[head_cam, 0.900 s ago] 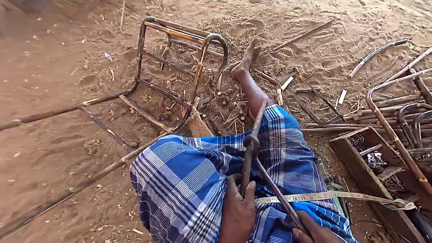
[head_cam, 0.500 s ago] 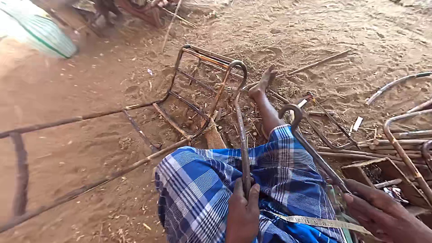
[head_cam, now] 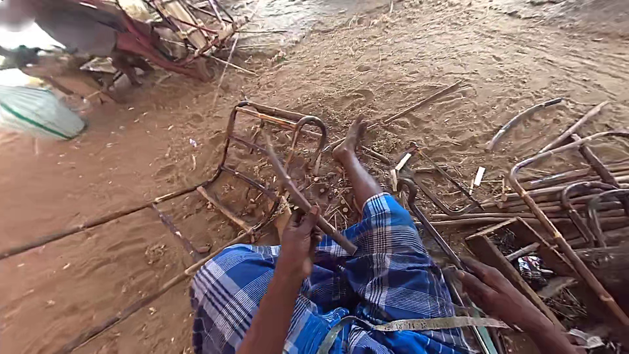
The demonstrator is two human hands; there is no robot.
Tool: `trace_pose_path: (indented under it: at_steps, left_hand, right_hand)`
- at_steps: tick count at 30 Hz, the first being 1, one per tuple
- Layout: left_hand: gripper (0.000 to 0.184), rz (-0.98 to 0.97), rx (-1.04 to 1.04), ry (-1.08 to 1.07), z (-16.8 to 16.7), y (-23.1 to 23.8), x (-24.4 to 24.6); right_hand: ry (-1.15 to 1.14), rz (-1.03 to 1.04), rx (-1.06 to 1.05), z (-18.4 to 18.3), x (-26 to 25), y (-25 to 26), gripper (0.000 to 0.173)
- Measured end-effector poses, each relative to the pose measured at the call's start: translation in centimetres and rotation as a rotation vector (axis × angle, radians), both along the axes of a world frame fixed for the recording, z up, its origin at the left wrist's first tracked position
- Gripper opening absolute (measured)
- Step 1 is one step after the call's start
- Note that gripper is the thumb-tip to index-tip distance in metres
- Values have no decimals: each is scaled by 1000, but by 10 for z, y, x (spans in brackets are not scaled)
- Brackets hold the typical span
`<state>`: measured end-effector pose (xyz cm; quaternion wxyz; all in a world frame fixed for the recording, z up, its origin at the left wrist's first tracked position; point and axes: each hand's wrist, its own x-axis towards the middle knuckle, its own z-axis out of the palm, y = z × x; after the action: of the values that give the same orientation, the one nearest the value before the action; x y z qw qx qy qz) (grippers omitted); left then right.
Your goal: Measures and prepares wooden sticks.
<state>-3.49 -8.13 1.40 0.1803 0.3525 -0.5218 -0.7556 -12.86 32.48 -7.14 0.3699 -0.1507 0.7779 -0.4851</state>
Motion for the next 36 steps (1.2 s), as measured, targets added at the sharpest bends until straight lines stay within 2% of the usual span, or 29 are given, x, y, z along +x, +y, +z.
trace_pose_path:
  at_steps: [3,7,11,13,15,17,19,20,21,23,25,26,29,30,31,33,36]
  left_hand:
    - [24,77,67,-5,5,-1,-5]
    - [23,194,127,144,11,31,-6]
    - [28,265,323,211,-13,82,-14]
    - [29,261,391,181,-31,109,-19]
    - [28,206,401,147,-47,129,-24]
    - [29,161,419,152,-60,141,-28]
    - [32,131,412,138,-74,145,-29]
    - [35,115,405,115,-80,147,-29]
    - [39,103,398,70,-82,148,-29]
    - [47,60,369,-74,-81,147,-22]
    - [44,-93,269,-239,-68,139,-3]
    - [42,-258,173,-281,-60,132,13]
    - [55,-984,-205,-146,-31,107,53]
    - [57,-1152,-300,-93,-21,100,61]
    - [52,-1241,-358,-42,-13,94,69]
    - [39,-1266,-402,26,0,79,80]
    - [29,-1158,-441,-17,23,44,96]
  right_hand:
    - [143,-5,239,-43,-36,10,36]
    - [234,-10,479,-90,-72,7,37]
    - [310,75,644,-117,-68,-3,41]
    - [400,61,728,-109,-52,-11,46]
    - [588,-61,568,-83,-27,-22,40]
    - [754,-124,272,-36,13,-40,37]
    - [679,85,31,10,60,-59,41]
    - [659,247,11,22,80,-68,41]
    - [726,370,47,24,97,-76,38]
    - [900,452,135,11,116,-83,26]
    - [897,464,142,8,113,-83,23]
    - [832,469,107,14,107,-83,22]
    - [402,428,-152,40,77,-80,27]
    - [293,413,-254,49,65,-77,29]
    - [204,412,-352,58,52,-73,28]
    - [85,419,-518,77,21,-62,28]
    - [156,377,-545,88,-16,-43,23]
